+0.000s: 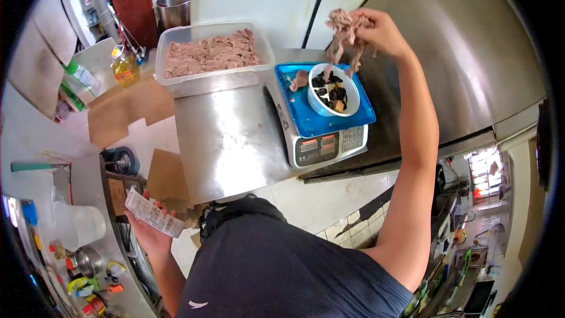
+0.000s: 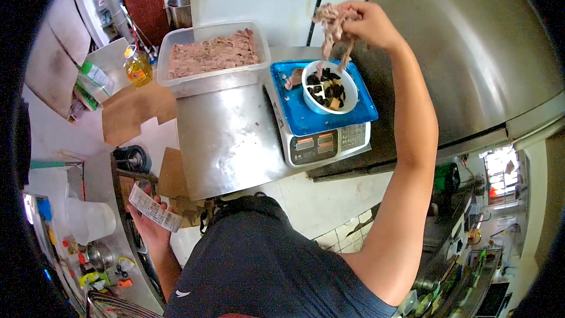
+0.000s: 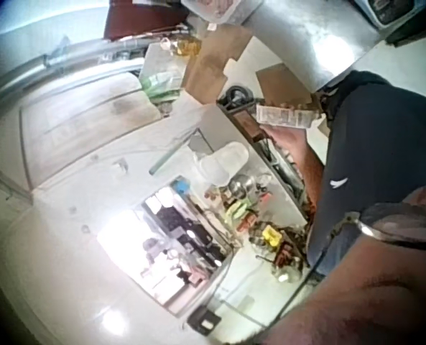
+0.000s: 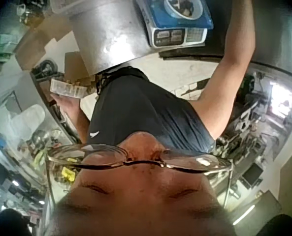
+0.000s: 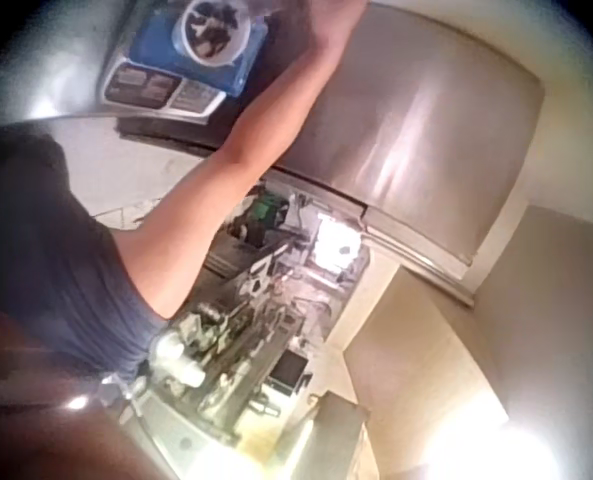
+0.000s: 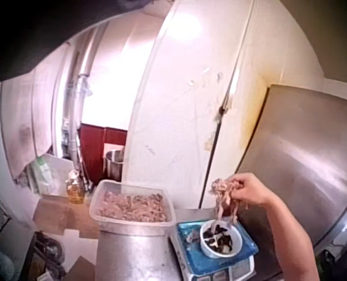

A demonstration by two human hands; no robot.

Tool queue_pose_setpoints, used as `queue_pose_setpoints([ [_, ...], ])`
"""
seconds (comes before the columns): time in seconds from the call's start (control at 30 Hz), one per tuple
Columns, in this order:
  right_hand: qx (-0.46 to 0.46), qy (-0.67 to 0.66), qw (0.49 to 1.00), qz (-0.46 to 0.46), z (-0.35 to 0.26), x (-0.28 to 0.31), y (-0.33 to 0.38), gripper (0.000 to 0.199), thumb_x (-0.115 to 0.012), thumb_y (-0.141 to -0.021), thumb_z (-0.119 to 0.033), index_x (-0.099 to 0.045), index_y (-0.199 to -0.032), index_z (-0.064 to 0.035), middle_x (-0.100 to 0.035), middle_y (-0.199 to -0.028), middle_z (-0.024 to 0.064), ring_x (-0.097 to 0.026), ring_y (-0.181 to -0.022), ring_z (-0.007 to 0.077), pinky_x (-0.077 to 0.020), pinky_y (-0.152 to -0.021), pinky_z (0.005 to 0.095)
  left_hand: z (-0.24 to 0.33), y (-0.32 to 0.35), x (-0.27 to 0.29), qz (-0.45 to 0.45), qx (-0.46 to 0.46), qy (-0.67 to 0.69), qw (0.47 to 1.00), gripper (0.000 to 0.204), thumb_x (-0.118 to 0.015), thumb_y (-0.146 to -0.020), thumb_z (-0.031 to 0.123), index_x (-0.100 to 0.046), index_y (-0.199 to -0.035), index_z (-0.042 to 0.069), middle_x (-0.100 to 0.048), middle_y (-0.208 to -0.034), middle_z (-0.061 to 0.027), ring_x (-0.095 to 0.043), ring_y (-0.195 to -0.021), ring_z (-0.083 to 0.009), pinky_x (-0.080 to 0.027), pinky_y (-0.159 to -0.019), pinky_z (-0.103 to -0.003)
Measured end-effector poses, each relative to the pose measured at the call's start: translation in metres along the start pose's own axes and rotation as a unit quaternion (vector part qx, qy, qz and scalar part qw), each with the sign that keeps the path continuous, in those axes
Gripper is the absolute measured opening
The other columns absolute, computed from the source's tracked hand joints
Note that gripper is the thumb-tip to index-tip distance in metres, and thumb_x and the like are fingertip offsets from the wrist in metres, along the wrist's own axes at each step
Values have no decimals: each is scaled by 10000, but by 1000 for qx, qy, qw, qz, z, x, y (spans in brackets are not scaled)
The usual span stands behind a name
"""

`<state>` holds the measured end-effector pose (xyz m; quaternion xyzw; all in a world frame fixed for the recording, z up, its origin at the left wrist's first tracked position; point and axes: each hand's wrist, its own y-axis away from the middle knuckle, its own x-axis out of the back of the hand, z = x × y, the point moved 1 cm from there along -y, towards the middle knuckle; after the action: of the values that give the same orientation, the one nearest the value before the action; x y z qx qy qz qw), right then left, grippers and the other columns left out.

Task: The person drains cooked items from a wok, adds them to a bowl containing tofu, and weighs the bowl while adding sliced meat. The person then pours broth into the bowl, covers it with a lid, and hands it to a worker at the counter.

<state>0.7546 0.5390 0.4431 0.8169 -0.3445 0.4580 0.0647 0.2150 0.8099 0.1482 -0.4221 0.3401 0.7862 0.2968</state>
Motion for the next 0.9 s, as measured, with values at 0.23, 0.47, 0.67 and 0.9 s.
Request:
queue_pose_setpoints([
  [0.23, -124, -109, 985, -54, 43, -34, 55, 323, -595, -783, 28, -644, -1101, -3, -681, -836, 17, -638, -710, 78, -538, -607, 255, -3, -2, 0, -13, 23, -12, 1000, 764, -380, -948, 673, -353, -1470, 116, -591, -1053, -102, -591, -852, -255, -479, -826, -509],
  [0.47, -121, -1, 975, -184, 57, -72, 63, 529, -809, -702, -51, -661, -1209, -6, -706, -1011, 87, -640, -888, 141, -523, -822, 302, -7, 5, -3, -2, 19, -29, 999, 781, -366, -943, 689, -345, -1482, 124, -590, -1050, -86, -585, -856, -239, -478, -840, -514],
  [0.67, -138, 6, 981, -139, 60, -45, 53, 193, -723, -784, 1, -736, -976, -14, -703, -839, 60, -645, -729, 126, -544, -635, 270, -8, 17, -3, -3, 1, -32, 999, 761, -358, -953, 675, -369, -1468, 115, -593, -1035, -84, -566, -853, -240, -464, -842, -487],
  [0.9, -75, -2, 995, -59, 16, -16, 38, 118, -643, -878, -34, -688, -986, -26, -665, -809, 3, -613, -700, 70, -501, -589, 220, -8, 27, -1, 24, -23, -24, 999, 731, -369, -960, 652, -389, -1451, 111, -590, -1040, -91, -554, -866, -240, -453, -836, -472],
])
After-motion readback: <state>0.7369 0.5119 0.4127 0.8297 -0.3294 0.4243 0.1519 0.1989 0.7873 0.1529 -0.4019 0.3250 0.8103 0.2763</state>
